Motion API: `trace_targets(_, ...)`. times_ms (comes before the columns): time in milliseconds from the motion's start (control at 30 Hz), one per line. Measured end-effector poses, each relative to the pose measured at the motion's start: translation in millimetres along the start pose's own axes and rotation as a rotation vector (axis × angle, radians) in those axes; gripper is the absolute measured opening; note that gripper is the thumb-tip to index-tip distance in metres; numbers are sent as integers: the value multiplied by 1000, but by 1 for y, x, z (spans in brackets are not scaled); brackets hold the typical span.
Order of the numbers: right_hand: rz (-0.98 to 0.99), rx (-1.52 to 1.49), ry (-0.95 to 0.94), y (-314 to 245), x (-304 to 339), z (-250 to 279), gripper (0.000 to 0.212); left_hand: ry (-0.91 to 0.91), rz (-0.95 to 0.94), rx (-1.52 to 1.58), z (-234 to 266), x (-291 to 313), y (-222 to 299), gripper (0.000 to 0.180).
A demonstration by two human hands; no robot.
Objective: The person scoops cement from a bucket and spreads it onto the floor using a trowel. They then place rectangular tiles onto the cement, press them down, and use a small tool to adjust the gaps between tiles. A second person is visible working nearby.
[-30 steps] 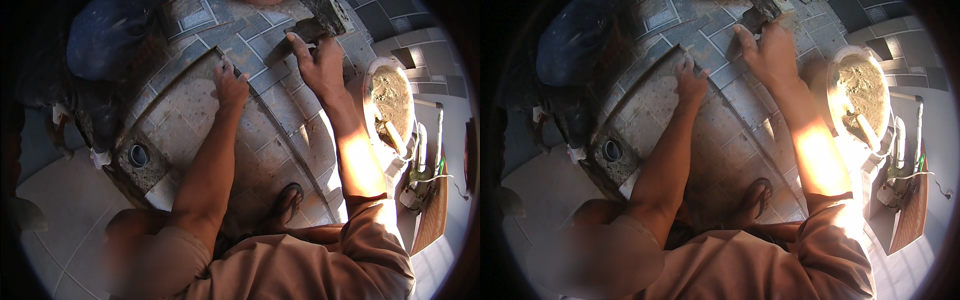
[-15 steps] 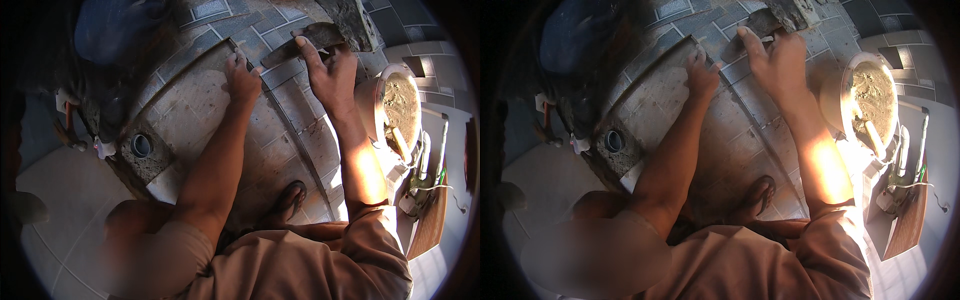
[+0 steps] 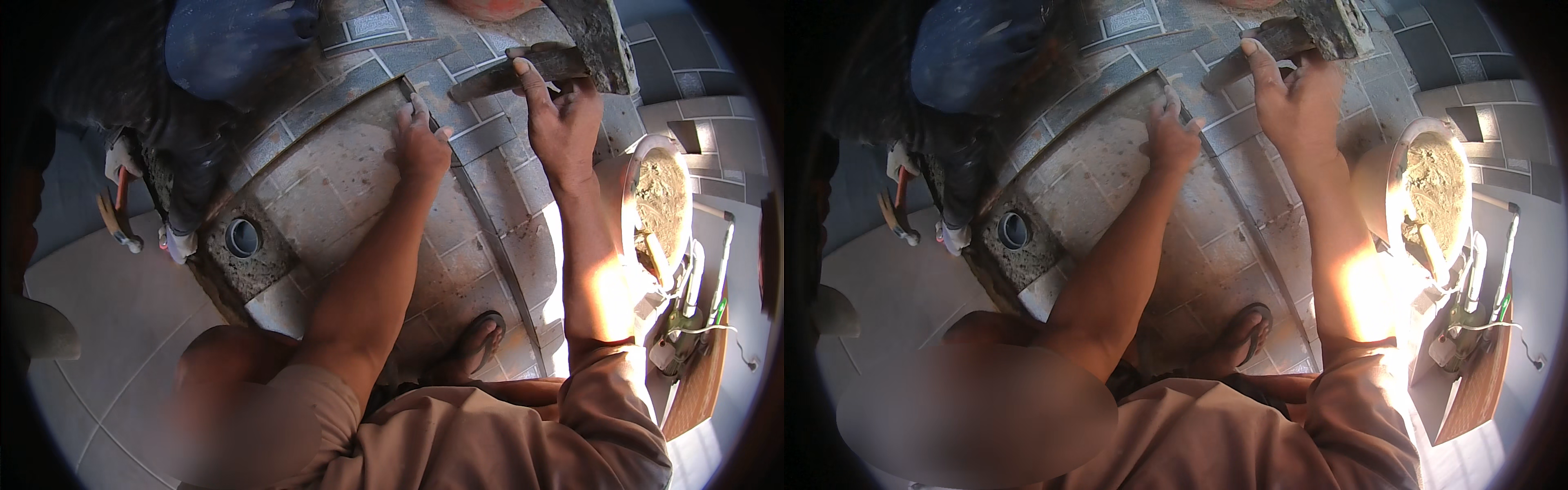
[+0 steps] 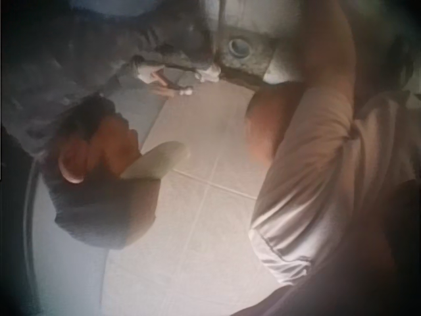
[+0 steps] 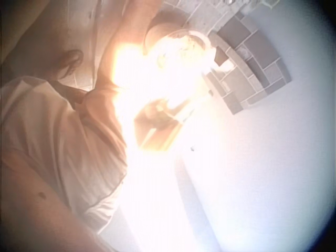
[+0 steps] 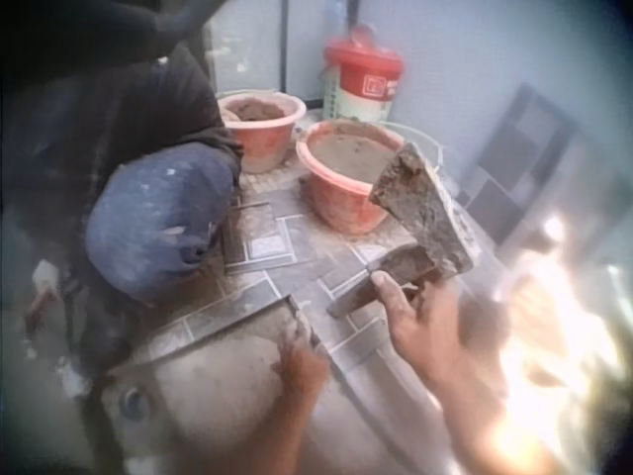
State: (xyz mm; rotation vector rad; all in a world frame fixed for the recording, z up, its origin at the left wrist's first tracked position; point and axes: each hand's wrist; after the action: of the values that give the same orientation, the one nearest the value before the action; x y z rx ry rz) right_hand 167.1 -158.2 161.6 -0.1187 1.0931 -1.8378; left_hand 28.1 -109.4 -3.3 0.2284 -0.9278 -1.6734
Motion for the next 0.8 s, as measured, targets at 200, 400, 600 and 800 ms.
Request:
trace_targets(200, 14, 34, -6, 15, -12, -8, 26, -27, 39, -69, 2, 1, 6, 87)
trace_targets(400, 135, 23, 49, 35, -30, -11, 27, -65, 69, -105, 5, 0, 13, 87)
trace_targets(600, 56, 139, 21, 29, -43, -19, 27, 1, 15, -48, -5, -5, -2, 86)
trace_targets(800, 125, 74, 16, 33, -32, -13, 31, -64, 77, -109, 7, 3, 15, 86)
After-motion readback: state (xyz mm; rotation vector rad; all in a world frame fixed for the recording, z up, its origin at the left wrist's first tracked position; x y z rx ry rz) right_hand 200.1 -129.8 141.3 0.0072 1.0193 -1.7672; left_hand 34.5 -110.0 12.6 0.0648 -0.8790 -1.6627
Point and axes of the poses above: each hand's wrist, its own x-axis away from the middle knuckle, its own z-axis out of the back of the hand, y = z × x, and after that the axes turned 1 degree about z, right-handed
